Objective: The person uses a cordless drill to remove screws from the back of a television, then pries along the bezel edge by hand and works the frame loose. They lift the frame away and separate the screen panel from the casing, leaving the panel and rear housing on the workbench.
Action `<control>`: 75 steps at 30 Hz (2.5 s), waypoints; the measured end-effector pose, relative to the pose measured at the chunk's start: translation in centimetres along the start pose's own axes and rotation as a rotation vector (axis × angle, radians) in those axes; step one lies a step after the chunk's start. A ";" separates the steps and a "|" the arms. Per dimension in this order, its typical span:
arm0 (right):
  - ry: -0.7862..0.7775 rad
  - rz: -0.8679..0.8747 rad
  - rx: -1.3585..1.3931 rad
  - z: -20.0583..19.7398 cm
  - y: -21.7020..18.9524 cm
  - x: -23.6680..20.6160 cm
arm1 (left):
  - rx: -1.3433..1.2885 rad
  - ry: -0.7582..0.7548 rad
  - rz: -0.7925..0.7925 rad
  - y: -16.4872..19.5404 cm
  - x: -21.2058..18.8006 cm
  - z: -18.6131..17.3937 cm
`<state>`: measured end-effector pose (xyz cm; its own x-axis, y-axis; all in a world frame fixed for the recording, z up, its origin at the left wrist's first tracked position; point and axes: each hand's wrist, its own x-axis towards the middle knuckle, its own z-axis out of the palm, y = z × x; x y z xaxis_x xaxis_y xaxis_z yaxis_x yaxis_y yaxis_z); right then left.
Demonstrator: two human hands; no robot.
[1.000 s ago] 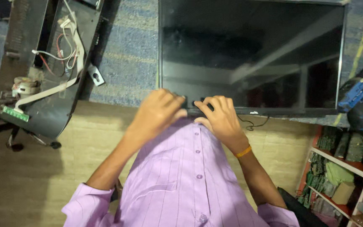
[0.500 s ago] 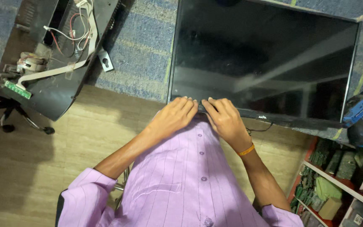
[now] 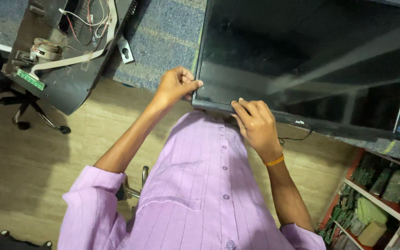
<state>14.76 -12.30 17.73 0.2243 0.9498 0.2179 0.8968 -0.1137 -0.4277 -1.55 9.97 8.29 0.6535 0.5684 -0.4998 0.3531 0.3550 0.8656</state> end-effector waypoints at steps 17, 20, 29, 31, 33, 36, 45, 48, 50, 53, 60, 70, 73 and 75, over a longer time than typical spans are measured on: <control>0.014 0.029 0.058 -0.2 0.2 -0.2 | -0.045 -0.004 -0.182 1.6 0.7 0.1; 0.006 -0.029 0.063 -0.3 0.7 -0.2 | 0.005 -0.010 -0.235 2.1 1.0 0.1; -0.026 -0.100 0.122 -0.4 2.0 0.0 | 0.061 0.010 -0.393 2.4 1.4 0.3; -0.032 -0.113 0.127 -0.4 2.2 -0.1 | 0.019 0.002 -0.355 2.1 1.5 0.3; -0.036 -0.130 0.141 -0.5 2.5 -0.1 | -0.060 -0.020 -0.274 1.9 1.6 0.3; -0.033 -0.147 0.159 -0.5 2.8 -0.1 | -0.038 0.001 -0.303 2.0 1.4 0.1; -0.108 -0.165 0.169 -1.2 2.7 1.0 | -0.080 -0.026 -0.350 3.1 1.5 0.4; -0.116 -0.172 0.156 -1.1 1.5 2.1 | 0.032 -0.027 -0.423 2.6 1.4 0.6; -0.123 -0.174 0.144 -0.4 0.3 3.3 | 0.017 -0.001 -0.409 2.2 1.3 0.7; -0.128 -0.221 0.152 1.7 -1.6 5.6 | -0.063 -0.011 -0.342 1.7 1.1 1.0; -0.194 -0.228 0.256 3.4 -2.2 8.2 | -0.165 0.098 -0.219 2.2 1.5 1.6; -0.162 -0.174 0.233 4.0 -2.4 8.8 | 0.021 0.219 -0.044 4.8 3.4 1.7; -0.154 -0.153 0.241 3.8 -2.4 8.8 | 0.061 0.205 -0.056 5.4 3.9 1.7; -0.155 -0.146 0.245 3.8 -2.3 8.8 | 0.088 0.208 -0.062 5.5 4.2 1.7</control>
<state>13.20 -2.55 17.34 0.0222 0.9861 0.1649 0.7925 0.0832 -0.6042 4.29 13.07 11.00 0.4802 0.6917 -0.5395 0.4511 0.3327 0.8281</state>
